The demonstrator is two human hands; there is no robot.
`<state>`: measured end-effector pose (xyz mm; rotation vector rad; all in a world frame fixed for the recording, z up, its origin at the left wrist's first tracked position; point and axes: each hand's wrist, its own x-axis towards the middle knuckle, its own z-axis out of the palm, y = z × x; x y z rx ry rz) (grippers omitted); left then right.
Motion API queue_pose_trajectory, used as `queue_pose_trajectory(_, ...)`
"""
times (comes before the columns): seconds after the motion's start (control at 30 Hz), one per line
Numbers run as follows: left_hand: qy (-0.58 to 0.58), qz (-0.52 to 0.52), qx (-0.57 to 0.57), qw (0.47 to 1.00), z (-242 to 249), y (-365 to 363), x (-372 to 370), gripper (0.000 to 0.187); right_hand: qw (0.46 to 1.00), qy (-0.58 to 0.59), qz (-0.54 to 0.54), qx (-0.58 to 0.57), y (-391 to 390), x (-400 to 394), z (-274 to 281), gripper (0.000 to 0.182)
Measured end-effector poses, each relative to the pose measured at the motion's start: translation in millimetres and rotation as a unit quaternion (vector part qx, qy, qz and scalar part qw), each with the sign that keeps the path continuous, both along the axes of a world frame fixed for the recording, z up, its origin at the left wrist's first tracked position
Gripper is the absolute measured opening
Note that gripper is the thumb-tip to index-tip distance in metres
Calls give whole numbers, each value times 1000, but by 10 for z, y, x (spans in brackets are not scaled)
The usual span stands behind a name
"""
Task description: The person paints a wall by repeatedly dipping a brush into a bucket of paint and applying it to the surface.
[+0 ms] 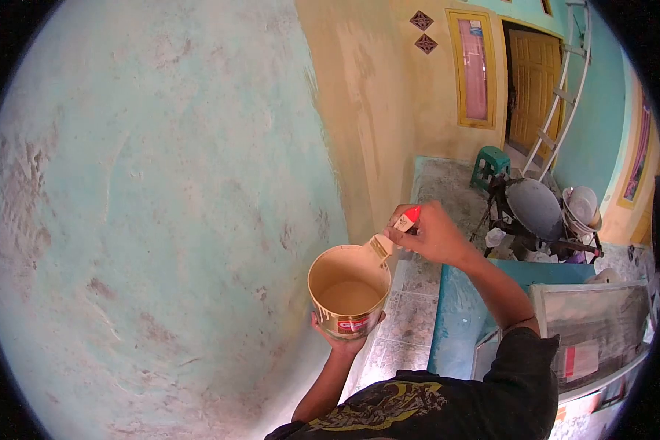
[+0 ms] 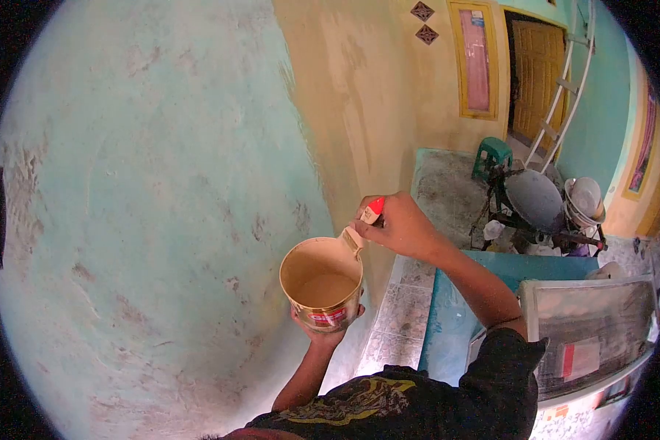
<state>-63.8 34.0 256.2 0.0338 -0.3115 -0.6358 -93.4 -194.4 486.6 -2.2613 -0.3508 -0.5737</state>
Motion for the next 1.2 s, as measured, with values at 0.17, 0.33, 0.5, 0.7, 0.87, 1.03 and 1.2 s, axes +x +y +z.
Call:
queue_pose_trajectory(0.17,5,0,-3,1000,-53,1,28,99,987,51,74,134,-130,89,-34,17)
queue_pose_trajectory(0.33,0,17,57,998,-5,7,41,100,982,50,64,171,-317,267,-51,18)
queue_pose_trajectory(0.5,-24,23,105,994,6,37,47,101,973,48,31,222,-474,472,20,15)
queue_pose_trajectory(0.7,56,16,42,997,40,-4,-58,98,903,-221,11,369,-606,1245,909,11)
queue_pose_trajectory(0.87,34,-29,20,999,-306,57,-40,96,784,-445,84,426,-613,2182,2532,9)
queue_pose_trajectory(1.03,38,33,116,992,-181,-18,-207,97,804,-358,-1,476,-241,2206,3405,26)
queue_pose_trajectory(1.2,78,15,100,992,-215,-37,-250,96,812,-338,-22,476,-74,2567,2708,17)
